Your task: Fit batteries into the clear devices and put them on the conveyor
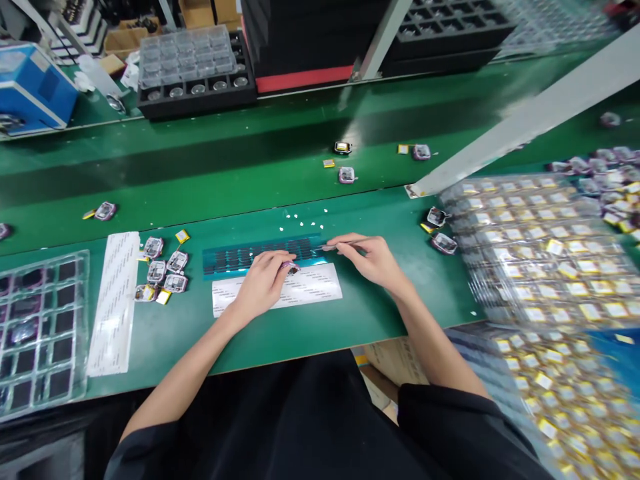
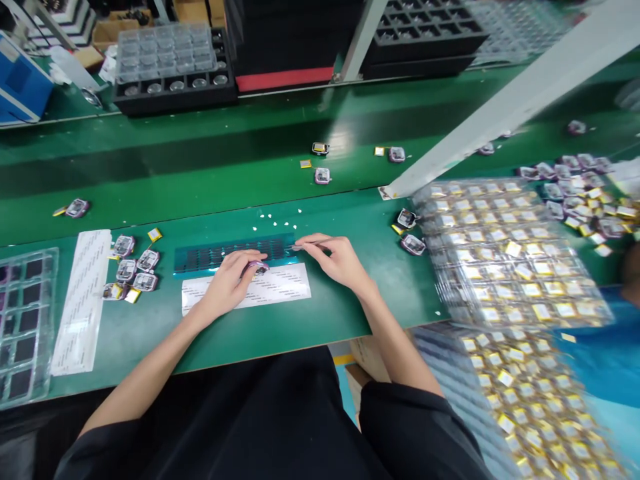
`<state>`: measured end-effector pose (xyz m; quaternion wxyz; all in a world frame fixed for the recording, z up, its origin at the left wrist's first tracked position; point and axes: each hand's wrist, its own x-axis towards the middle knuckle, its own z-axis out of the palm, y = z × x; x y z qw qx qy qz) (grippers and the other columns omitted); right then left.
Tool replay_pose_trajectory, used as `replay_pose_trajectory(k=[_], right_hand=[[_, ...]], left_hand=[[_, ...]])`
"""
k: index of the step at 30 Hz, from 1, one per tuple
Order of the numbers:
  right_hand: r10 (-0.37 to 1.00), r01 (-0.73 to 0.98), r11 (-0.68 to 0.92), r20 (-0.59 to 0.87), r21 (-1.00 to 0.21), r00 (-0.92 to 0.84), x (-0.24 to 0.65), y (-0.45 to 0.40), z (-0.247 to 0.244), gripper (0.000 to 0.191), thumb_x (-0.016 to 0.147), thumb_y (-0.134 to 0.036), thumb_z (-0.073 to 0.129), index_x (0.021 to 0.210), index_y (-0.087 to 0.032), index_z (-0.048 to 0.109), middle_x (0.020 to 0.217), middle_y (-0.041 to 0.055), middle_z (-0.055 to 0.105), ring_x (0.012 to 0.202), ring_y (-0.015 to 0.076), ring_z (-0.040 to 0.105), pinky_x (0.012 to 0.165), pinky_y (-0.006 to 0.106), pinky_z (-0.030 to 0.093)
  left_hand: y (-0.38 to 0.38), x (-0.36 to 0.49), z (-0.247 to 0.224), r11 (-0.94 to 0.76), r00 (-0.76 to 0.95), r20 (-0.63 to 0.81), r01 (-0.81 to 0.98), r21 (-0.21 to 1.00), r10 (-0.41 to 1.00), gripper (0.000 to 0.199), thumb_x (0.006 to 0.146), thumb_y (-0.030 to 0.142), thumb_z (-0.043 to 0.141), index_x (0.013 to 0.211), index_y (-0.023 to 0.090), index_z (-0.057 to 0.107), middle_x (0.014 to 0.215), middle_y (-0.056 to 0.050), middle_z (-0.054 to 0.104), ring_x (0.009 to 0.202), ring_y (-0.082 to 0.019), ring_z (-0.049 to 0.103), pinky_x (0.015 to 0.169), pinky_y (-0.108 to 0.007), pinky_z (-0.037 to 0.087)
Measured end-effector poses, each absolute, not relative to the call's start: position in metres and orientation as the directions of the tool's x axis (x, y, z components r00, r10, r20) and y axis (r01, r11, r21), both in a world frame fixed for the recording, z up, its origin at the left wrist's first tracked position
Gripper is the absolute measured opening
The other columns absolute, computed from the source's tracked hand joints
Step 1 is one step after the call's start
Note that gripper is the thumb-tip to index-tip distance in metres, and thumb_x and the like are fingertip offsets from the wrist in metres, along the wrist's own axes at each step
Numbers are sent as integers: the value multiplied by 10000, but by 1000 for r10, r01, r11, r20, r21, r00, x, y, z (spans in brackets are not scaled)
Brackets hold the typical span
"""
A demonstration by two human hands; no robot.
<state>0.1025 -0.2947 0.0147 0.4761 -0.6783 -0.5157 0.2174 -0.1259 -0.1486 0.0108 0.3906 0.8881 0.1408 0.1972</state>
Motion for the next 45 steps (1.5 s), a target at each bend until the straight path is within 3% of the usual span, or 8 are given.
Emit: replay_pose_trajectory(k=[11,23,25,27,31,35,41,45], right_hand=[[919,474,38,218,-880,330,110,-314,10,252,987,-426,625,1026,-262,811,1026,50,803,952,224,754,895,409,598],[678,743,217,646,-633,352,108,-299,33,292,975,-147,624,1148,-324,780,1097,10,781,752,203,788,691,358,657],[654,760,261,688,-595,314,98,-284,52,315,968,-140,633,1171,-335,774,1117,11,774,736,210,787,677,358,658],[610,780,332,752,-530,252,83,-268,71,374,945,-114,662,1216,-355,753,1138,2,765,758,226,792,665,362,663],[470,822,430,870,-373,149,52,-244,94,575,893,18,683,1310,-379,691,1144,-38,758,811,228,796,659,354,674],[469,804,509,882,-306,39,33,-231,86,660,850,101,680,1374,-299,656,1139,3,769,860,226,797,680,312,681],[566,727,487,808,-485,160,24,-234,50,570,917,32,635,1362,-323,663,1187,29,761,736,170,781,615,291,650],[614,766,511,789,-391,-7,26,-237,39,541,970,-6,547,1447,-260,582,1257,71,732,921,185,782,684,307,648]], left_hand=[[-151,-106,18,-769,975,175,-8,639,136,288,1063,222,399,1235,222,630,1307,-82,722,1366,-253,554,1198,-564,385],[-158,-97,23,-738,976,168,-10,674,140,271,1055,253,400,1128,204,656,1233,-106,745,1267,-291,599,1152,-572,382],[-161,-102,37,-652,952,249,-74,755,180,272,1059,313,407,1111,208,652,1204,-114,756,1225,-289,631,1159,-572,375],[-158,-109,52,-447,884,282,-95,889,373,292,1071,396,398,1107,217,627,1191,-111,760,1169,-259,667,1116,-504,437],[-126,-121,68,84,567,18,-153,985,823,358,982,541,564,1002,187,615,950,-98,778,832,-201,703,814,-341,545],[-102,-130,57,353,517,-206,-202,914,831,397,782,507,765,899,139,672,822,-106,765,657,-153,614,658,-285,499],[-118,-128,35,351,441,-247,-171,921,863,296,644,387,890,727,153,729,673,1,683,576,-92,526,573,-228,426],[-114,-130,32,423,399,-316,-213,881,861,312,601,354,894,676,161,661,628,37,642,540,-74,553,577,-214,455]])
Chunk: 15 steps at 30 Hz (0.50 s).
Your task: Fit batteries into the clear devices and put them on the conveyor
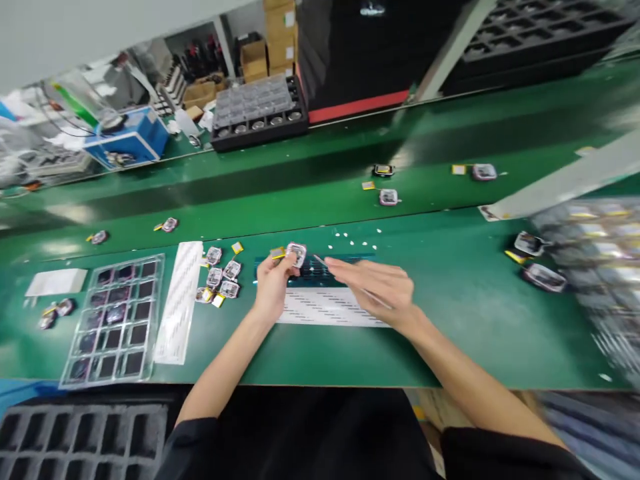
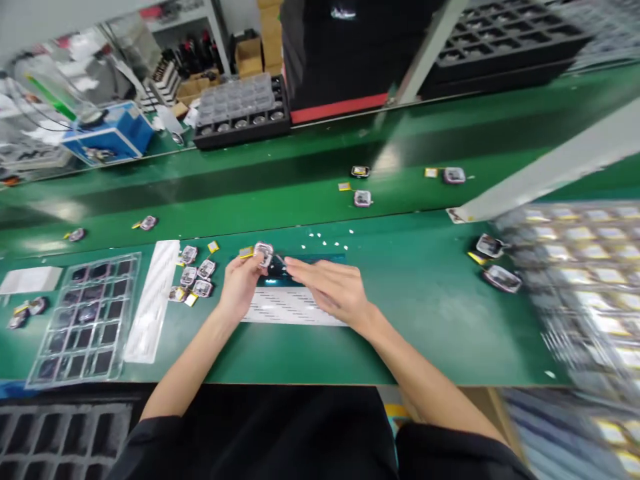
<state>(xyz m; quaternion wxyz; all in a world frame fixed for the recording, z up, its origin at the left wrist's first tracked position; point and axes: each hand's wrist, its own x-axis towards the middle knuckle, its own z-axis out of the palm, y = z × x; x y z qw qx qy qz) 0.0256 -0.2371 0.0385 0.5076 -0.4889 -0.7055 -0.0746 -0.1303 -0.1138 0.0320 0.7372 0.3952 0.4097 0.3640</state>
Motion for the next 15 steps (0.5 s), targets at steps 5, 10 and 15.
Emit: replay_pose_trajectory(k=[5,10,15], right_hand=[[607,856,493,767,-158,-207,20,-237,37,346,1044,-81,476,1353,-144,619,1219,98,748,824,172,762,618,309,606],[621,867,484,745,-117,-246,18,-237,42,204,1034,-81,545,1178,-101,689,1192,89,761,838,169,752,593,296,575],[658,880,468,697,-82,-285,20,-238,48,205,1034,-88,557,1141,-145,723,1204,50,759,855,151,754,576,277,562]], left_hand=[[-112,-132,39,441,355,-339,-265,857,871,330,563,275,889,638,178,583,619,36,663,560,-111,646,616,-236,548],[-120,-131,45,441,378,-334,-245,863,863,307,584,253,869,599,177,572,642,40,670,556,-97,630,614,-243,581],[-120,-132,47,480,424,-365,-203,854,829,288,571,238,844,574,174,563,645,30,674,537,-99,626,560,-238,559]])
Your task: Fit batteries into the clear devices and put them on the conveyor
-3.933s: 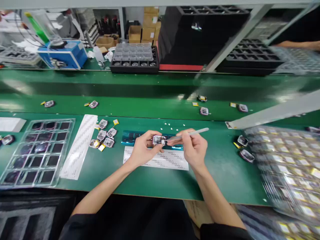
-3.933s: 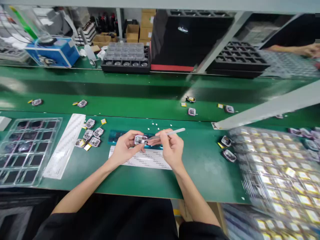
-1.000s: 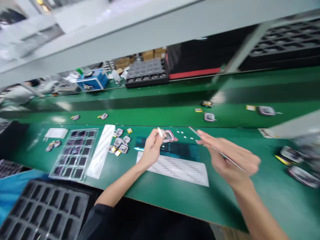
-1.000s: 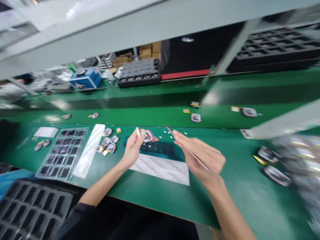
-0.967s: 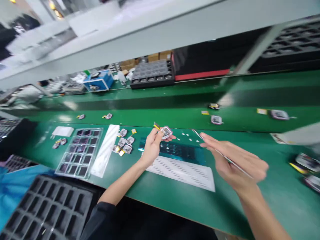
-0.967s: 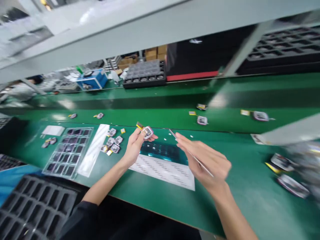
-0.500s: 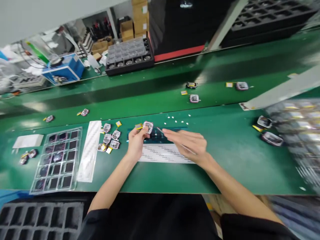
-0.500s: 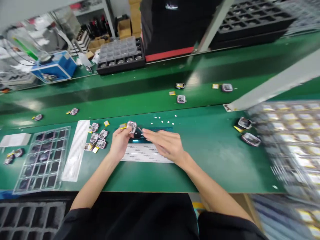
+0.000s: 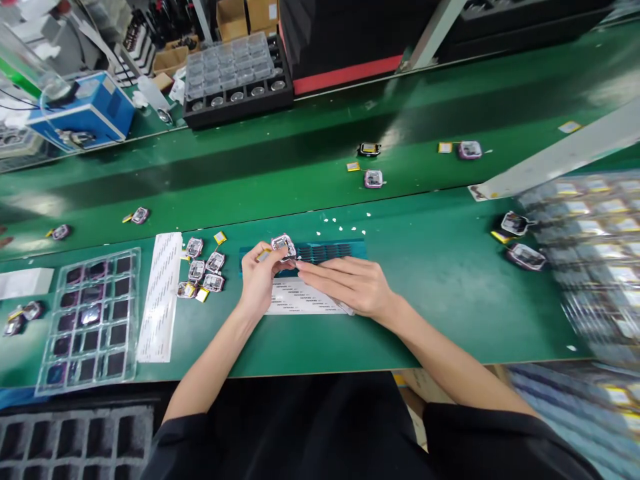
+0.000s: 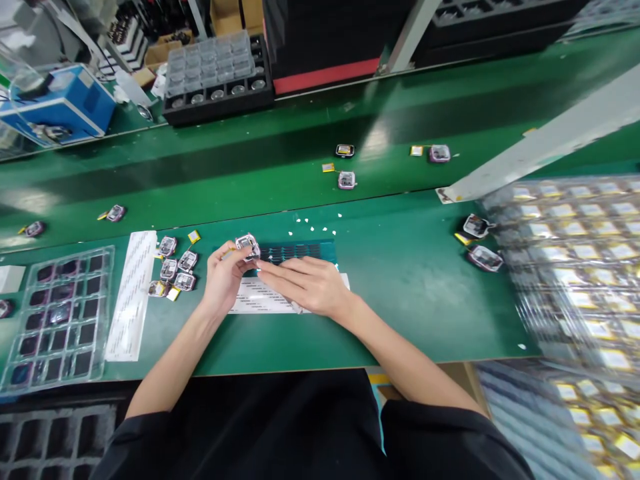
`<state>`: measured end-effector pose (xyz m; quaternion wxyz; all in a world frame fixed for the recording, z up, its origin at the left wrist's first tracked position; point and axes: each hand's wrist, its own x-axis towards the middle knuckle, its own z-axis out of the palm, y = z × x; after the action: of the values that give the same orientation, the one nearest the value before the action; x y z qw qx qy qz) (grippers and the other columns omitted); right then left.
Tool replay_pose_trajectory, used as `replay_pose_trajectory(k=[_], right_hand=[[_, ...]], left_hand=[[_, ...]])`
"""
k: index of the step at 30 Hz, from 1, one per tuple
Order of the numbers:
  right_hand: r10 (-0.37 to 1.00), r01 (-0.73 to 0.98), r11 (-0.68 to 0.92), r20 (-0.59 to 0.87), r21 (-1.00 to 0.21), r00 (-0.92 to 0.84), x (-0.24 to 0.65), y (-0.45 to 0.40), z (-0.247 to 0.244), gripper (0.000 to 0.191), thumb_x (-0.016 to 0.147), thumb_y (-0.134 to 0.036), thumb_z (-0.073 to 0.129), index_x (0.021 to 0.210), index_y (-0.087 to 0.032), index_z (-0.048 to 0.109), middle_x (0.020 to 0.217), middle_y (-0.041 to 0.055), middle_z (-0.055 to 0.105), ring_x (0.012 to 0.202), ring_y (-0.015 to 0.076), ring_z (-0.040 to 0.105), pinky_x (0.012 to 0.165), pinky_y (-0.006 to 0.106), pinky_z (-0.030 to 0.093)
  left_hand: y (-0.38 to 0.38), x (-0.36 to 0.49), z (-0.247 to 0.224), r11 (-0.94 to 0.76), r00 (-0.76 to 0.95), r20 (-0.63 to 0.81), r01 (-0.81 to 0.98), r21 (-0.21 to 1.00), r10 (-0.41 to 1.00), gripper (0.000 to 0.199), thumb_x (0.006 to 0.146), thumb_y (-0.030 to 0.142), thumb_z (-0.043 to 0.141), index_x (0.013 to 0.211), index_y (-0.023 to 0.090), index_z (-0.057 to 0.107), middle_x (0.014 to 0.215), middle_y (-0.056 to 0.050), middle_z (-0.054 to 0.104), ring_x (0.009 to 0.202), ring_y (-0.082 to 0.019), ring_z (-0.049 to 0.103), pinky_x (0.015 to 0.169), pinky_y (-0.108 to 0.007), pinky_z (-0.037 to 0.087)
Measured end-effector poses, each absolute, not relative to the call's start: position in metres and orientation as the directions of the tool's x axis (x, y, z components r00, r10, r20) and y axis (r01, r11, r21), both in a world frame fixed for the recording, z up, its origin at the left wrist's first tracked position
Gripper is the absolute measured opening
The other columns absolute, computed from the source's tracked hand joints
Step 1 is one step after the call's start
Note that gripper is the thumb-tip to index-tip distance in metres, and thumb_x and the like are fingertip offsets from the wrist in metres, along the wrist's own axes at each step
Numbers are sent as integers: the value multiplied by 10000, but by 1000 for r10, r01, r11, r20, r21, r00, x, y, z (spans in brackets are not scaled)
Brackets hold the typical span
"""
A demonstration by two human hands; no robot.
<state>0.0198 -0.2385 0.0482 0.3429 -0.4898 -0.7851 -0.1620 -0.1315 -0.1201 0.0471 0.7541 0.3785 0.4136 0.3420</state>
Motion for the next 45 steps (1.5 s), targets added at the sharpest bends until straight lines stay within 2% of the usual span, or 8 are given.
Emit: replay_pose_trajectory(k=[9,15,22,26,34,37,40,45], right_hand=[[674,829,540,665,-145,-323,30,-240,51,188,1027,-78,562,1123,-116,719,1205,78,756,931,179,761,745,306,648],[713,814,538,634,-220,-300,31,-242,45,282,1034,-84,537,1276,-154,665,1250,73,741,995,177,752,802,319,658],[674,808,524,711,-270,-200,27,-241,31,507,1001,-44,541,1487,-185,520,1253,71,741,961,182,763,760,327,663],[650,820,495,749,-288,-129,25,-241,28,542,977,-61,588,1484,-247,530,1238,44,745,863,158,769,705,299,655],[679,777,477,733,-412,-28,38,-240,38,575,950,-11,600,1458,-277,561,1239,39,746,941,175,775,744,315,668],[626,811,462,780,-360,-10,43,-239,41,598,926,8,627,1457,-258,568,1228,52,750,940,176,775,733,300,664],[601,862,440,795,-252,-75,44,-235,43,572,933,-21,629,1459,-237,564,1215,59,755,886,178,773,733,306,661],[668,935,320,736,-152,-109,43,-234,43,364,973,-81,588,1314,-202,628,1136,44,786,942,210,732,795,330,639]], left_hand=[[-118,-131,47,490,439,-386,-152,858,811,257,561,229,838,579,173,588,628,24,676,511,-103,627,537,-242,556],[-122,-131,44,470,434,-379,-123,874,818,305,572,273,891,650,166,617,641,24,689,513,-102,640,551,-243,589],[-129,-129,42,417,393,-338,-132,899,855,361,606,365,933,782,158,695,662,7,711,549,-124,681,598,-271,629],[-129,-130,43,394,395,-313,-144,908,864,389,625,396,938,800,154,690,659,-1,711,539,-130,690,583,-261,622],[-123,-131,40,420,424,-332,-131,898,843,401,601,346,953,833,134,704,714,-36,751,614,-159,748,649,-263,653],[-118,-131,36,381,436,-310,-84,921,845,418,605,342,945,867,130,699,764,-47,760,663,-178,766,693,-289,658],[-92,-126,30,246,357,-262,91,965,896,411,637,344,910,894,137,664,725,-41,741,607,-180,741,636,-296,627],[-10,-127,40,78,210,-138,273,959,968,313,649,264,858,858,158,652,570,25,621,451,-139,574,552,-273,498]])
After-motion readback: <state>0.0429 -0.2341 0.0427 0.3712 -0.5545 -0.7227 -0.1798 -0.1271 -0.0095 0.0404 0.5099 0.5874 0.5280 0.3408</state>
